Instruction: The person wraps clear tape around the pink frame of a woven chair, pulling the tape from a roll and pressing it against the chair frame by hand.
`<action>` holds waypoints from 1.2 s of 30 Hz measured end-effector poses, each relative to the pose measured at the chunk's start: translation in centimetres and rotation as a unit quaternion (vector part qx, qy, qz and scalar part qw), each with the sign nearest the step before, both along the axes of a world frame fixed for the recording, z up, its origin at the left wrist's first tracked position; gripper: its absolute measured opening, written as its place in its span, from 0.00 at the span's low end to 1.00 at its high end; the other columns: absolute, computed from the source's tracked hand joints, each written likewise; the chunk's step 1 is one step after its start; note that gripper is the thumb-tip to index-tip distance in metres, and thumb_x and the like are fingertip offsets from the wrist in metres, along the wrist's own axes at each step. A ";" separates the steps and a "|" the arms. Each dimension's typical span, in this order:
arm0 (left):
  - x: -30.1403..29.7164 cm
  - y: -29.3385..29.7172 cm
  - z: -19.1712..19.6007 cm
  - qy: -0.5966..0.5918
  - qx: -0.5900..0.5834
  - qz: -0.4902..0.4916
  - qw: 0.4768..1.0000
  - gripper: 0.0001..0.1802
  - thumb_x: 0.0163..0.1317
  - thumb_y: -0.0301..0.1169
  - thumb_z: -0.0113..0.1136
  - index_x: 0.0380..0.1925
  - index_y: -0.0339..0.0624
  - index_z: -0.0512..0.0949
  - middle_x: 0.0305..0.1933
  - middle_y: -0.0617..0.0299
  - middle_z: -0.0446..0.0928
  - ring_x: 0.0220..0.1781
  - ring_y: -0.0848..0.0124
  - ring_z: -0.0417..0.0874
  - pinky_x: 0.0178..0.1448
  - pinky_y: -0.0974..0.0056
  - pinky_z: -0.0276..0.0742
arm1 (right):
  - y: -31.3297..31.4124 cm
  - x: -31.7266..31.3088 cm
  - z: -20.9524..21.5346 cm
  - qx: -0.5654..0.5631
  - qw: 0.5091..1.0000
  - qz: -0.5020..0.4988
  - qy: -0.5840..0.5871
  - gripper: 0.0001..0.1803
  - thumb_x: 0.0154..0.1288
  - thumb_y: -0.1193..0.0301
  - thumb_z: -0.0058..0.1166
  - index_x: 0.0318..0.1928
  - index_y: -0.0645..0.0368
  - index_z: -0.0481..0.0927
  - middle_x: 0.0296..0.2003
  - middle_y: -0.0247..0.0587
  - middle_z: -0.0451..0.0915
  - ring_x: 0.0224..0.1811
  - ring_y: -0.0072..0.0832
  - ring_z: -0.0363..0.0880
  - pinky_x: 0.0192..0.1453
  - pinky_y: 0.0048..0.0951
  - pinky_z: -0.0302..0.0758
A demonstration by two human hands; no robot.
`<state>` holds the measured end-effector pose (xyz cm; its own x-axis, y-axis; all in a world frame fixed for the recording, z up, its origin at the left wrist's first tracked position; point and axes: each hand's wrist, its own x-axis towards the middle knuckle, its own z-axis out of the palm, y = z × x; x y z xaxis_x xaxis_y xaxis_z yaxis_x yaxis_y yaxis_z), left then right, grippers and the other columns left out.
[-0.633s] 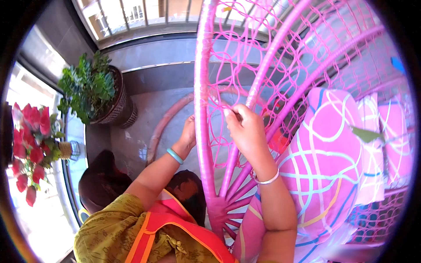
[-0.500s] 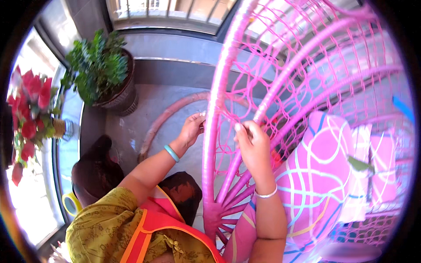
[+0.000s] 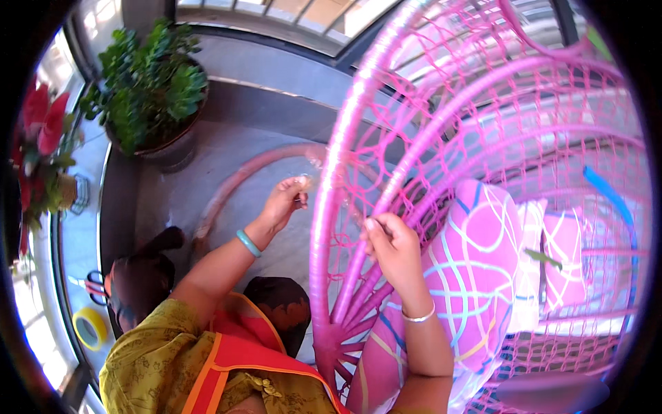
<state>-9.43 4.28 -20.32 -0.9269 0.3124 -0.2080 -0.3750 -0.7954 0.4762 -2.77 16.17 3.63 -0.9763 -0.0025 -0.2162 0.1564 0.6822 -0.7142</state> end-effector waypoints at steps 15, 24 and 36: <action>1.9 2.4 3.3 0.041 -0.032 0.004 0.999 0.08 0.66 0.32 0.47 0.32 0.43 0.75 0.25 0.67 0.75 0.26 0.79 0.76 0.29 0.72 0.73 | 0.2 0.6 -1.5 0.071 0.960 0.114 0.245 0.17 0.56 0.81 0.44 0.47 0.63 0.74 0.36 0.50 0.77 0.40 0.44 0.76 0.44 0.39 0.73; 1.5 1.7 4.3 0.089 -0.050 -0.008 0.995 0.10 0.66 0.33 0.47 0.36 0.41 0.76 0.28 0.68 0.76 0.27 0.81 0.75 0.30 0.75 0.71 | 0.6 -0.2 -2.3 0.143 0.924 0.142 0.323 0.17 0.55 0.80 0.42 0.48 0.64 0.71 0.38 0.51 0.76 0.41 0.47 0.75 0.43 0.43 0.73; -0.4 2.5 1.9 0.071 -0.056 -0.026 0.996 0.10 0.67 0.32 0.44 0.37 0.39 0.75 0.34 0.64 0.77 0.33 0.77 0.77 0.38 0.71 0.74 | 0.7 -1.4 -2.9 0.301 0.917 0.114 0.237 0.06 0.58 0.70 0.48 0.35 0.59 0.72 0.28 0.43 0.76 0.33 0.43 0.77 0.32 0.44 0.73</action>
